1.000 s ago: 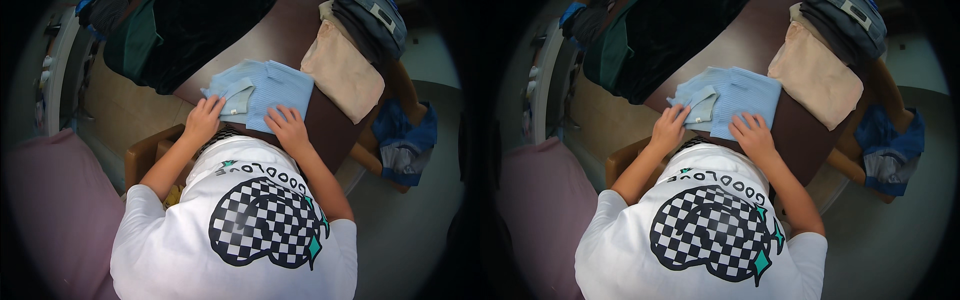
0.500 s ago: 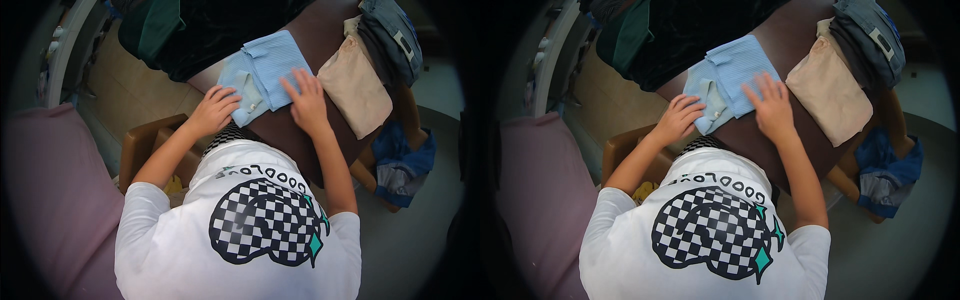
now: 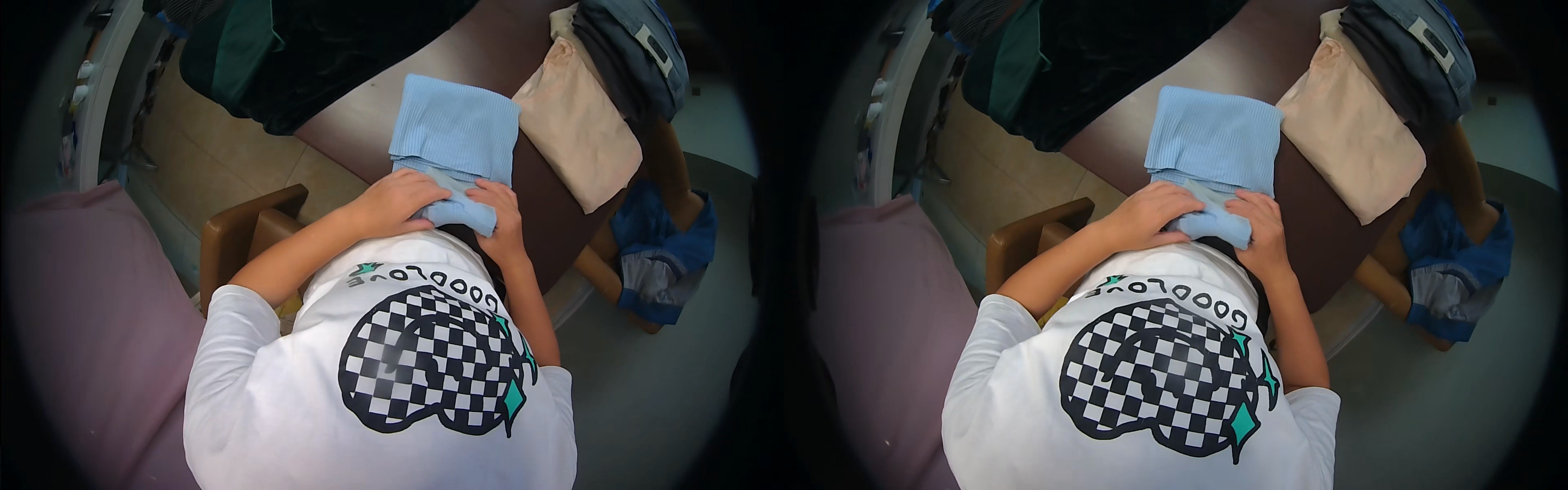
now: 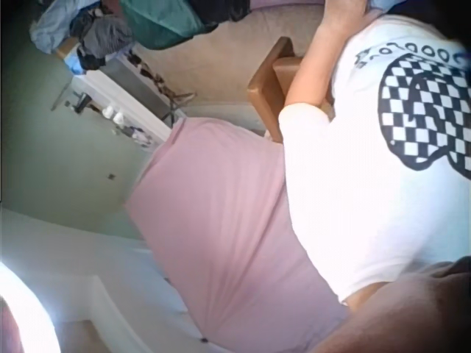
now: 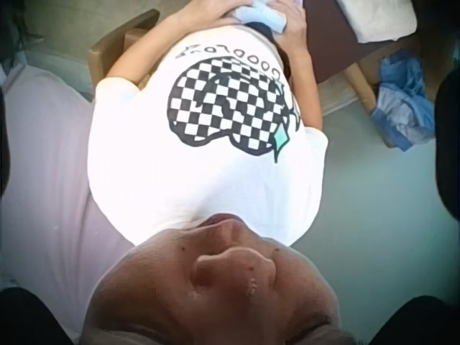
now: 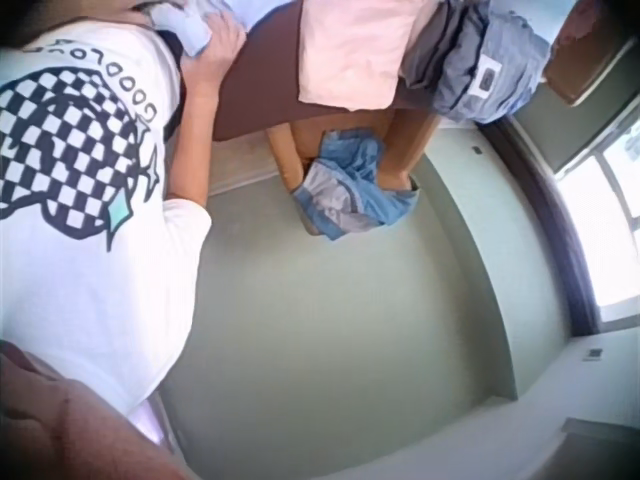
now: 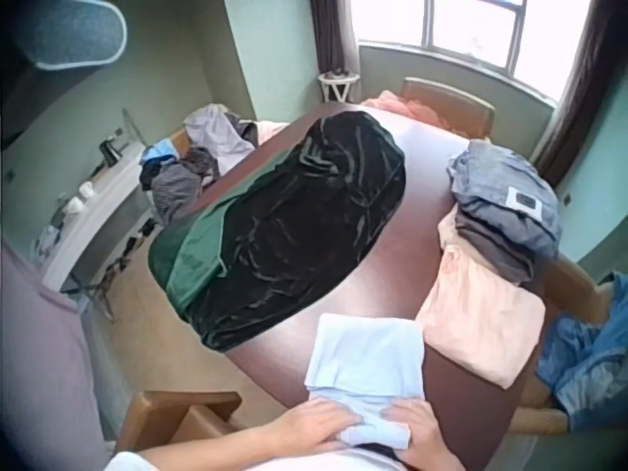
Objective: The person folds several garments on a table, including a light-colored shirt, a blue top, and a beige jacket. They smooth and fold each item neatly, stacking them on the table.
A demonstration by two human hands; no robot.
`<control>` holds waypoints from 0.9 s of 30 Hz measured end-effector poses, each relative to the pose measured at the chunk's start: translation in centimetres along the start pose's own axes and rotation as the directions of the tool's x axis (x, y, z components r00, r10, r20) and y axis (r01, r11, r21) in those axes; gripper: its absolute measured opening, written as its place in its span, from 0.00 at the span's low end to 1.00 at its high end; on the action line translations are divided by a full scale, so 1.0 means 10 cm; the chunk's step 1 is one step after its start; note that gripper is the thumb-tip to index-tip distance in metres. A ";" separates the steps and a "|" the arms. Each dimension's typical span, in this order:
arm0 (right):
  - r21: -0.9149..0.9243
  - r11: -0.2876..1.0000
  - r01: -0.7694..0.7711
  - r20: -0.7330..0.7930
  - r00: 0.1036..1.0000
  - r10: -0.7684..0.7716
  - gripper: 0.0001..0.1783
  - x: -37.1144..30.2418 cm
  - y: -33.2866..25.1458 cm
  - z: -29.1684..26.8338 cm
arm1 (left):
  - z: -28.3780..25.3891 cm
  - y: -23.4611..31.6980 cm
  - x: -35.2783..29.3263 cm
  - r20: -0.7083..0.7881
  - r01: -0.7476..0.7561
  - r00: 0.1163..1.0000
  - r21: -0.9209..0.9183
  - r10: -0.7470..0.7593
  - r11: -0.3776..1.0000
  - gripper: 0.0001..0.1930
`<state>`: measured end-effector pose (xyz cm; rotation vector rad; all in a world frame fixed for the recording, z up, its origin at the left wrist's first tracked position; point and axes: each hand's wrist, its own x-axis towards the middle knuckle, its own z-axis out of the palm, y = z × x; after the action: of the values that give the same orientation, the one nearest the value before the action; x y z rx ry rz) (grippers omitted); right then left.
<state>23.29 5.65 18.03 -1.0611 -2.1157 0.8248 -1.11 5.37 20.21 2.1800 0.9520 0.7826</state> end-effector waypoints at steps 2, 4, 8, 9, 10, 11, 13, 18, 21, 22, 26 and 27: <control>-0.024 0.997 -0.070 -0.051 0.996 0.069 0.14 -0.07 -0.02 -0.02 | 0.09 -0.06 -0.03 0.089 0.082 0.993 -0.028 -0.079 0.996 0.19; 0.038 0.991 -0.125 -0.078 0.989 0.128 0.15 -0.11 -0.02 -0.04 | 0.10 -0.03 -0.02 0.236 0.233 0.950 -0.090 -0.207 0.968 0.17; 0.212 0.944 -0.253 -0.158 0.944 0.289 0.17 -0.21 0.05 0.01 | -0.08 0.01 0.24 0.056 0.049 0.997 -0.084 -0.044 0.995 0.12; 0.262 0.923 -0.282 -0.178 0.926 0.333 0.17 -0.21 0.05 0.02 | -0.09 -0.01 0.31 -0.030 0.039 0.999 -0.033 -0.040 0.999 0.12; 0.253 0.925 -0.284 -0.171 0.928 0.331 0.17 -0.20 0.04 0.02 | -0.10 -0.05 0.38 -0.115 0.033 0.993 0.019 -0.030 0.999 0.11; 0.243 0.927 -0.286 -0.164 0.930 0.330 0.17 -0.19 0.02 0.01 | -0.11 -0.09 0.46 -0.122 -0.028 0.991 0.156 0.048 0.987 0.12; 0.233 0.931 -0.281 -0.154 0.935 0.320 0.17 -0.18 0.02 -0.02 | -0.08 -0.25 0.50 0.021 -0.011 1.000 0.250 0.006 0.968 0.12; 0.260 0.933 -0.249 -0.135 0.947 0.291 0.16 -0.20 0.06 -0.05 | -0.03 -0.51 0.55 0.140 -0.043 0.990 0.243 0.009 0.969 0.11; 0.311 0.916 -0.254 -0.159 0.936 0.314 0.16 -0.22 0.06 -0.05 | -0.03 -0.55 0.58 0.120 0.040 0.991 0.138 -0.056 0.990 0.07; 0.315 0.914 -0.256 -0.162 0.934 0.317 0.16 -0.22 0.06 -0.05 | -0.03 -0.53 0.59 0.127 0.072 0.988 0.140 -0.090 0.988 0.06; 0.366 0.886 -0.285 -0.186 0.911 0.369 0.16 -0.24 0.07 -0.01 | 0.01 -0.53 0.62 0.075 0.138 0.986 0.149 -0.150 0.979 0.05; 0.386 0.873 -0.298 -0.195 0.899 0.393 0.16 -0.26 0.08 0.01 | 0.02 -0.52 0.63 0.045 0.137 0.988 0.149 -0.145 0.979 0.06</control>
<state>24.77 3.81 16.74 -1.2953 -1.4993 1.1088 0.44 13.12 17.92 2.2169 1.1530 0.5988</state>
